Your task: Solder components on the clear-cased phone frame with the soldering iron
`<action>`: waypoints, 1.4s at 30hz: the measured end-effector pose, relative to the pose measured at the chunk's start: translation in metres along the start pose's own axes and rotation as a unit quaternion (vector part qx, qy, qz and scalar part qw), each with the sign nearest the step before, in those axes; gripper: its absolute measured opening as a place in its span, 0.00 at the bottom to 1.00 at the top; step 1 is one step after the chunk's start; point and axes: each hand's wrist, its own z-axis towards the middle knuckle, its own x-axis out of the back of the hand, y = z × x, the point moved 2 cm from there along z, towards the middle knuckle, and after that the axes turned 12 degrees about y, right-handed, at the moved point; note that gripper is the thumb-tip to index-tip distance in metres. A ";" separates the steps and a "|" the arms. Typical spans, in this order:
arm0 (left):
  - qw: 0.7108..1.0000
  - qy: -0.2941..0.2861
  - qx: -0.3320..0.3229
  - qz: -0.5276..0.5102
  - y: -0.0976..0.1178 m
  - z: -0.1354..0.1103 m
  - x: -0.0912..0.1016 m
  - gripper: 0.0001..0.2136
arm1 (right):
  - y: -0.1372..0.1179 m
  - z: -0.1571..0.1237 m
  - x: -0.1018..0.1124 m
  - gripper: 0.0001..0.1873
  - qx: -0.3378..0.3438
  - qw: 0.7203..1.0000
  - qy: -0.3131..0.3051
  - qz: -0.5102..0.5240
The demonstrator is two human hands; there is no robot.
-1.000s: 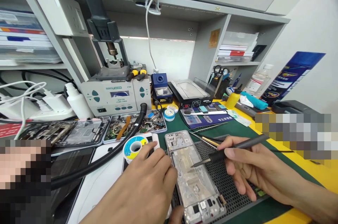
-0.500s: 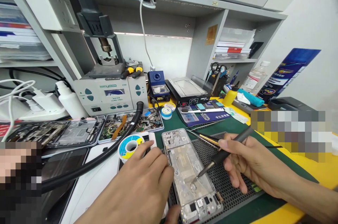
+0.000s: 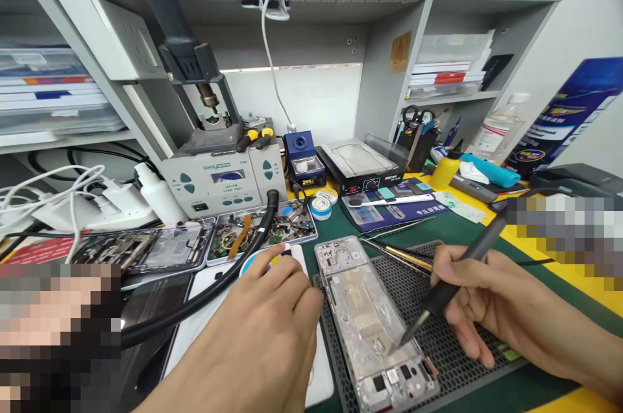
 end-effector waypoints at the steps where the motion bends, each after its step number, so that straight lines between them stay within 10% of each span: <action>1: 1.000 -0.006 0.002 -0.004 0.000 0.001 0.000 0.12 | 0.000 0.000 0.000 0.16 0.000 1.000 -0.004 0.003; 27: 0.994 0.032 -0.101 -0.015 -0.006 -0.017 -0.032 0.16 | 0.004 0.005 0.005 0.13 0.016 0.999 -0.023 0.024; 42: 0.996 -0.051 0.002 -0.071 0.012 -0.007 -0.025 0.13 | -0.002 0.001 -0.002 0.19 0.029 0.999 -0.013 0.001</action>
